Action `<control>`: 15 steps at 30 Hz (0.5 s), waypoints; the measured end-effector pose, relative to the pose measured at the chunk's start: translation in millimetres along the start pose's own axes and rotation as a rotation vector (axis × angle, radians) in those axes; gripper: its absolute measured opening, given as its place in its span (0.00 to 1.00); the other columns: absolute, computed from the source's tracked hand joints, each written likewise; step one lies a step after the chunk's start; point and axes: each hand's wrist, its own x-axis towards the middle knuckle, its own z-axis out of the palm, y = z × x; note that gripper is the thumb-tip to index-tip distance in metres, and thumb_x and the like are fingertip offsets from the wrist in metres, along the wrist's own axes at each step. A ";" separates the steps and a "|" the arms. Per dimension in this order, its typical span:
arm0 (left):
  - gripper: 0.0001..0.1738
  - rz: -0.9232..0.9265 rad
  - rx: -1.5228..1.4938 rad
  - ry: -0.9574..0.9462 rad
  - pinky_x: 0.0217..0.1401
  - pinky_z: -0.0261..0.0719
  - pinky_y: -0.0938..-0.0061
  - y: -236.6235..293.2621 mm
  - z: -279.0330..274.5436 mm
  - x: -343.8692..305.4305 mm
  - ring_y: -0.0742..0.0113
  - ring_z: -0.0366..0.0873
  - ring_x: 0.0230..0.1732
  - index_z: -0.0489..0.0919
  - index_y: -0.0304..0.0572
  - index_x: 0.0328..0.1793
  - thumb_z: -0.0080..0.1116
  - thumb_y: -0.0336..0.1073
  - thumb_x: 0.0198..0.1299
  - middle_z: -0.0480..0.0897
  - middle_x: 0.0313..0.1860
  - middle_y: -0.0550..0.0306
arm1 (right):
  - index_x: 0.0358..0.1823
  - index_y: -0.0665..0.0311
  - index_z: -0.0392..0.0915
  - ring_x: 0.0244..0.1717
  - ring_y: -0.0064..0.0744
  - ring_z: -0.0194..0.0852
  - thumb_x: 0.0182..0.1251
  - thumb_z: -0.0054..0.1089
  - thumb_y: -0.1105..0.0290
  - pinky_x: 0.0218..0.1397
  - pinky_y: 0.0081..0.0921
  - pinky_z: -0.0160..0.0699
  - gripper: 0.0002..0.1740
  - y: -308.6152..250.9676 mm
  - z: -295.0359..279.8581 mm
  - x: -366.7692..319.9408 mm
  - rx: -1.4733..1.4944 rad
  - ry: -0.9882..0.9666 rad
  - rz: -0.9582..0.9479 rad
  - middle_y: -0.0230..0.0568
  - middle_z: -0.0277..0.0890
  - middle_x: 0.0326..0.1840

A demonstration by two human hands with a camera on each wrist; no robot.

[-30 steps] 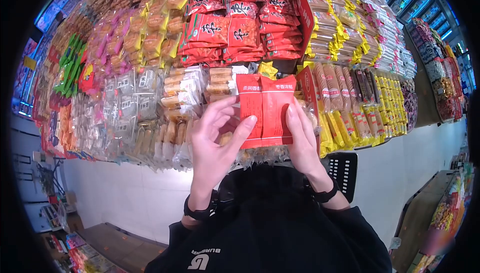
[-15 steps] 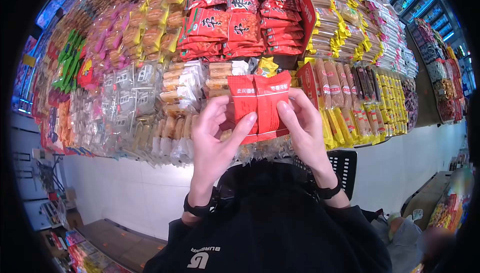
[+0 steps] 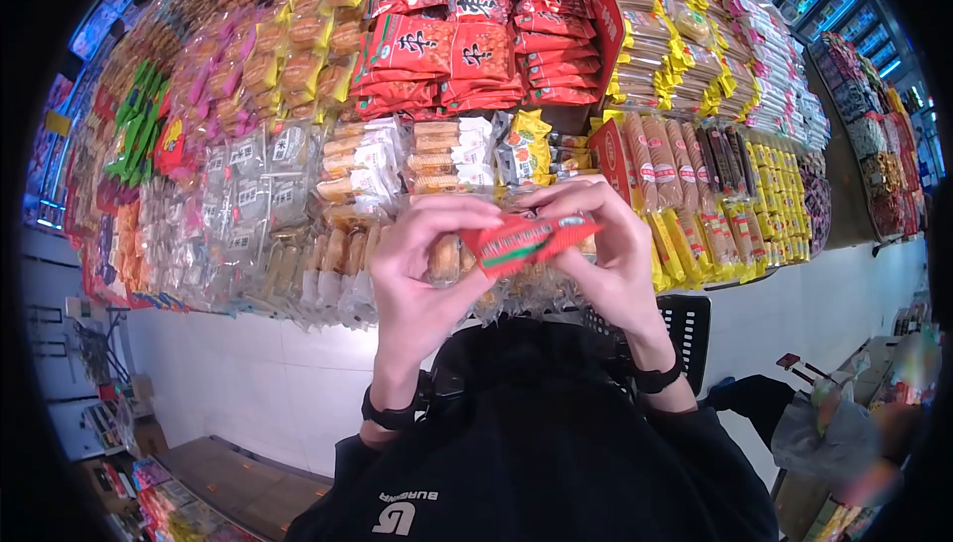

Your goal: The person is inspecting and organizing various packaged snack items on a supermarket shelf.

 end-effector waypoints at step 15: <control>0.17 0.058 -0.016 -0.005 0.58 0.79 0.71 4.1 6.6 -2.0 0.63 0.81 0.52 0.84 0.35 0.42 0.67 0.13 0.45 0.84 0.50 0.50 | 0.45 0.64 0.80 0.58 0.38 0.75 0.52 0.61 0.87 0.64 0.36 0.68 0.18 3.5 -1.0 0.8 -0.090 0.016 -0.191 0.40 0.84 0.52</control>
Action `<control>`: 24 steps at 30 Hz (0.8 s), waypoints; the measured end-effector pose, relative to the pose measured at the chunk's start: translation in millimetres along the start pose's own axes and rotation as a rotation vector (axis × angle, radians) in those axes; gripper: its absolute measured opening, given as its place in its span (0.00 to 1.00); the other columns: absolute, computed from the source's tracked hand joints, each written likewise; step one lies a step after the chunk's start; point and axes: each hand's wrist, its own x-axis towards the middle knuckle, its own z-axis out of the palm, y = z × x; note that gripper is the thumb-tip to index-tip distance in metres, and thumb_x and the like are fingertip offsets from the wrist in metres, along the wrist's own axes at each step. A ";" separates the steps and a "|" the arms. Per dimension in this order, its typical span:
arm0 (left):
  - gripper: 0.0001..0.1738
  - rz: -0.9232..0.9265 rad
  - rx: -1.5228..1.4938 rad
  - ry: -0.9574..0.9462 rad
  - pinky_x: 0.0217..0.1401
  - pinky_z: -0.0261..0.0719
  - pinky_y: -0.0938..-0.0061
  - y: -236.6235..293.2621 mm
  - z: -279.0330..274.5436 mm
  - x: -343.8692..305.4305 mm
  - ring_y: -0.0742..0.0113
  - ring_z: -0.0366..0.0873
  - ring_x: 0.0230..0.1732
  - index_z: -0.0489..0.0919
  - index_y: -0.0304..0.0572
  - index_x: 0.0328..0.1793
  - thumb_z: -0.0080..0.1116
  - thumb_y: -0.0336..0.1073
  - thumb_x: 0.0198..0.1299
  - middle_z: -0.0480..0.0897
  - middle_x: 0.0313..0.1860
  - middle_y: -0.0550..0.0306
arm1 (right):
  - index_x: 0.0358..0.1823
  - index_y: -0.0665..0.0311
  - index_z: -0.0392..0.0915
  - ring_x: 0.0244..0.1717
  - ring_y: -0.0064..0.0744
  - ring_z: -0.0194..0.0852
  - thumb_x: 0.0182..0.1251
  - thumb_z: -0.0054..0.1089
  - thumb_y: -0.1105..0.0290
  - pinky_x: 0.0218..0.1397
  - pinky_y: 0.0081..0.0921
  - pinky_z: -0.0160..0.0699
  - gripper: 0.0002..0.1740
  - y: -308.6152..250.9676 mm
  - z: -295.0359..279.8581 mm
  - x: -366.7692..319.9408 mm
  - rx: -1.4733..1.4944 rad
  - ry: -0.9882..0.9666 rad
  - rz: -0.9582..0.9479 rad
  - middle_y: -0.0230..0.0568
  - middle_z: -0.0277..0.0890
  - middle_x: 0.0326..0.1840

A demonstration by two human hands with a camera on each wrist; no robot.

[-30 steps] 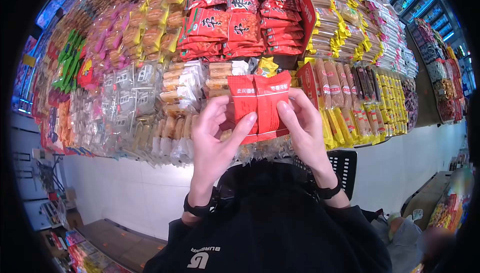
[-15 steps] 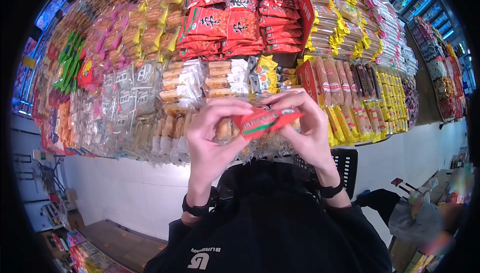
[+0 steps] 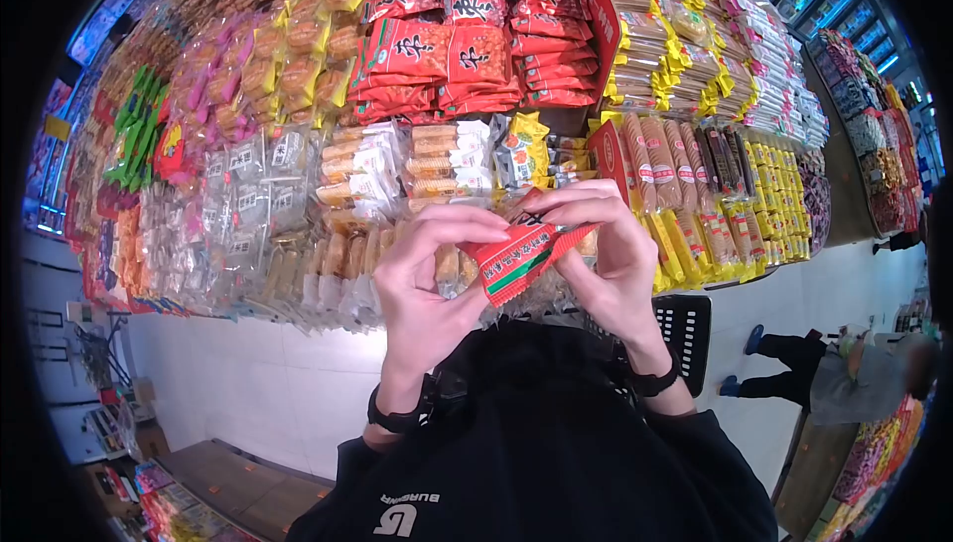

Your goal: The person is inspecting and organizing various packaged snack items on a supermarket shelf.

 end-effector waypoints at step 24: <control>0.28 -0.464 -0.779 0.123 0.65 0.74 0.73 6.7 -6.6 -3.6 0.67 0.75 0.65 0.66 0.26 0.72 0.57 0.26 0.68 0.76 0.65 0.47 | 0.43 0.56 0.86 0.46 0.37 0.77 0.44 0.68 0.76 0.48 0.32 0.81 0.20 -2.4 10.8 -1.3 -0.713 0.013 -0.410 0.35 0.82 0.53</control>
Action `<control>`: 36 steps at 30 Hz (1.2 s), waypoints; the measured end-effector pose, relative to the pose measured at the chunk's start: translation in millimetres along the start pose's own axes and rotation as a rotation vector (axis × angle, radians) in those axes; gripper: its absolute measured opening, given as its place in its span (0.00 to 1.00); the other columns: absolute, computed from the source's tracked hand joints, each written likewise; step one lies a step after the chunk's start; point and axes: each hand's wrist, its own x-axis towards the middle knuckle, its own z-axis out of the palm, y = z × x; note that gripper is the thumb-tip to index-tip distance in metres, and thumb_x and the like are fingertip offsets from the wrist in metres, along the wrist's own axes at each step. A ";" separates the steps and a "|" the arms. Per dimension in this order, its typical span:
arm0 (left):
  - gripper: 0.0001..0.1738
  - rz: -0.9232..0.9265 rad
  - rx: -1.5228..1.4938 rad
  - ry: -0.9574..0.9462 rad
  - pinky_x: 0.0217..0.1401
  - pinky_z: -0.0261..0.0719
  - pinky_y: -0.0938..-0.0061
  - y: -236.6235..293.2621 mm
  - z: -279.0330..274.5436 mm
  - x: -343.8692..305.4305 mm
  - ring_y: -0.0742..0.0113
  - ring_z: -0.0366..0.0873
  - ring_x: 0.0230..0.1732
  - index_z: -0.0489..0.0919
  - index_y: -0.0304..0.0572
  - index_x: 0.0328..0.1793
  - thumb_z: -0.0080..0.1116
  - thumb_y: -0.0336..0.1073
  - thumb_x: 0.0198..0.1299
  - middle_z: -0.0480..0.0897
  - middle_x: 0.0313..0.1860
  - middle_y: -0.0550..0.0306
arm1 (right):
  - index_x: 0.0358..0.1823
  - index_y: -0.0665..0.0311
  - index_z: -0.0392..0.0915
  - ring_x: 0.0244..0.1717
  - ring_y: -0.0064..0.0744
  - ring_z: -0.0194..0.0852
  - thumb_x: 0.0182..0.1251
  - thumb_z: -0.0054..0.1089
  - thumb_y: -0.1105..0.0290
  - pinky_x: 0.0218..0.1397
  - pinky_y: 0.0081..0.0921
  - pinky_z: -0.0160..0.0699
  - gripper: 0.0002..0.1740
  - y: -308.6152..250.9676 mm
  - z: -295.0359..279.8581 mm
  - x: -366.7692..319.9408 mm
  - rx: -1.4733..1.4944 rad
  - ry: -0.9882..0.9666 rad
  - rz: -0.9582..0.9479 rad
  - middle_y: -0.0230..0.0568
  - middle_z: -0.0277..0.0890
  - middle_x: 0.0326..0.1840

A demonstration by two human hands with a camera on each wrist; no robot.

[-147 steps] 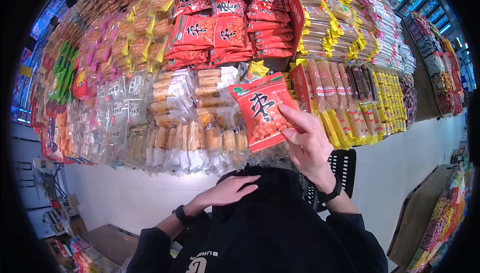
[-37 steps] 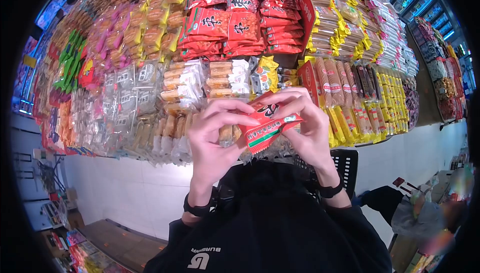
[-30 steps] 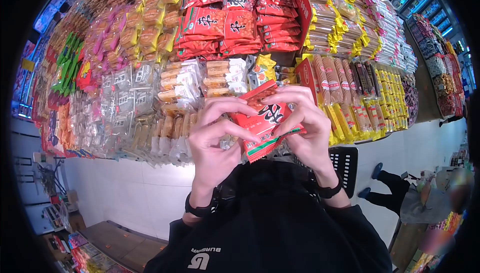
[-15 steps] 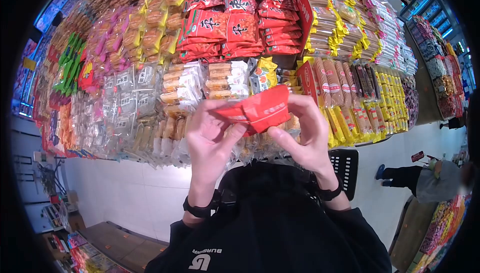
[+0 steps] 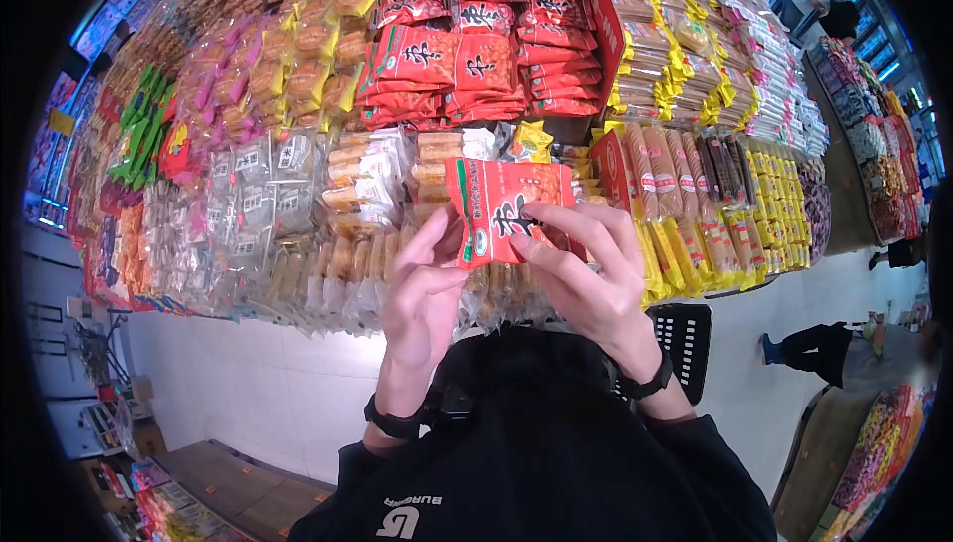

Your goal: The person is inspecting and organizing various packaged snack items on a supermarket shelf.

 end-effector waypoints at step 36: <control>0.26 0.220 0.803 -0.005 0.66 0.74 0.64 24.9 -6.8 -9.6 0.56 0.76 0.67 0.65 0.32 0.76 0.48 0.31 0.74 0.74 0.70 0.42 | 0.65 0.78 0.66 0.62 0.58 0.73 0.75 0.50 0.50 0.47 0.40 0.86 0.35 86.2 145.8 141.9 -0.283 -0.240 -0.186 0.68 0.70 0.61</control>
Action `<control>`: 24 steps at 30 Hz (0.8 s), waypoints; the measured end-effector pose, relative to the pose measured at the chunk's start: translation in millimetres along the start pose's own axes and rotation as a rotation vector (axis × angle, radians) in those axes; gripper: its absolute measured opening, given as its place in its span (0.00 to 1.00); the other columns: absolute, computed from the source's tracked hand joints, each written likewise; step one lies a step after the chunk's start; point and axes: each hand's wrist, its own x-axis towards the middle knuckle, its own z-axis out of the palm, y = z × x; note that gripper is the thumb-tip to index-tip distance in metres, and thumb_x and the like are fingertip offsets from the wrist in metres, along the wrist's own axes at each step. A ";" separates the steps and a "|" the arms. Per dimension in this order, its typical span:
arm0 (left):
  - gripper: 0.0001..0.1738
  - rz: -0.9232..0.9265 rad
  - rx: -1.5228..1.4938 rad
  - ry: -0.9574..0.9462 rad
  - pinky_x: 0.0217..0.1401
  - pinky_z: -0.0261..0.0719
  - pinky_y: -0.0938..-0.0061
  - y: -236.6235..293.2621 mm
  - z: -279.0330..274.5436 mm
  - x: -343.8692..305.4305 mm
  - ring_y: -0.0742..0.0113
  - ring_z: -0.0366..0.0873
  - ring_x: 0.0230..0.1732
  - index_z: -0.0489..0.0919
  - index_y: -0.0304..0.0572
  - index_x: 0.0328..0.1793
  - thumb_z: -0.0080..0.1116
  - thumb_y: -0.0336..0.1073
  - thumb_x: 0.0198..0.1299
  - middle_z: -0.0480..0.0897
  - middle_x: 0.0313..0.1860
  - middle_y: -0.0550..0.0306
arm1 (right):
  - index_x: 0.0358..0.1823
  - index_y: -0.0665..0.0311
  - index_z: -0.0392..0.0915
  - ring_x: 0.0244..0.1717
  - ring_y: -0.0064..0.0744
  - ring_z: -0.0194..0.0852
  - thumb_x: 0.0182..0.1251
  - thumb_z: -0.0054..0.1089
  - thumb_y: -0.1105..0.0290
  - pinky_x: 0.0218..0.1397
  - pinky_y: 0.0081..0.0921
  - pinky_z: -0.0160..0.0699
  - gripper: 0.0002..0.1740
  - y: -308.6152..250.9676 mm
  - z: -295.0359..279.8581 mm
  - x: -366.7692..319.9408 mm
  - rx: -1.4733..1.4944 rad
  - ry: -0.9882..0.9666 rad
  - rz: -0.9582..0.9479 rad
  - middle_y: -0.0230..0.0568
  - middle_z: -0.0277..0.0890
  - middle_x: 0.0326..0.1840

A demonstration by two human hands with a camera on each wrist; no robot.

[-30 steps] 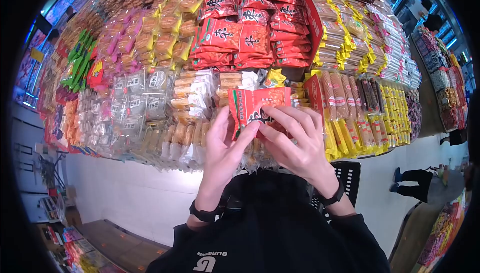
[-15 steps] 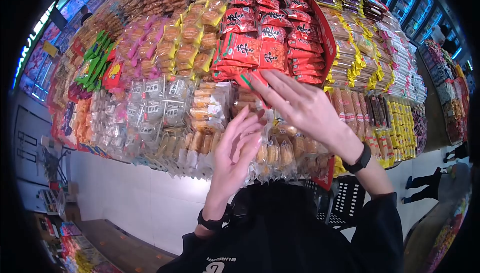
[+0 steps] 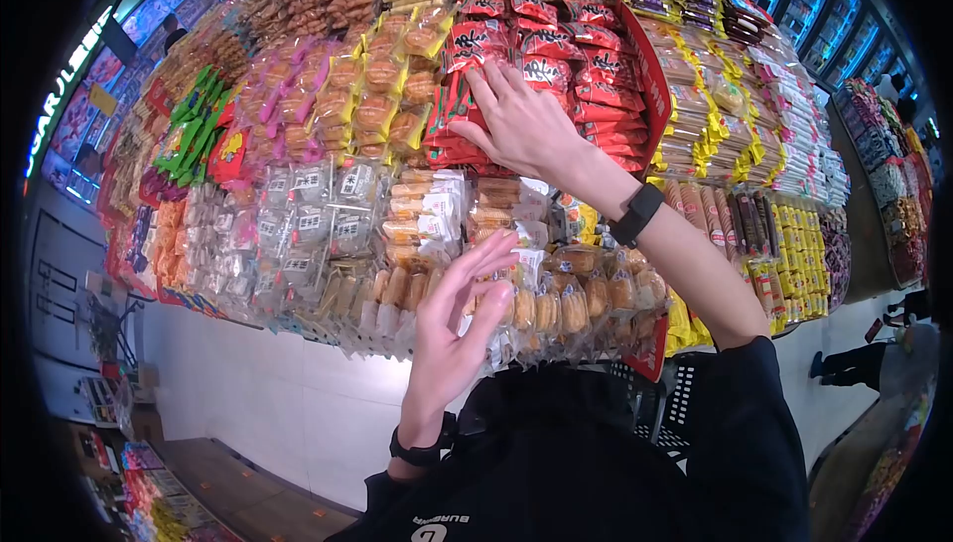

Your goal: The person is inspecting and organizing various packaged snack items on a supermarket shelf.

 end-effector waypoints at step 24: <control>0.27 -0.029 0.192 -0.006 0.66 0.73 0.68 7.3 -13.3 18.1 0.61 0.78 0.63 0.70 0.33 0.73 0.56 0.28 0.68 0.77 0.67 0.45 | 0.74 0.63 0.63 0.75 0.51 0.59 0.69 0.54 0.62 0.75 0.56 0.60 0.33 50.6 -27.2 -53.0 -0.106 -0.265 -0.048 0.54 0.61 0.75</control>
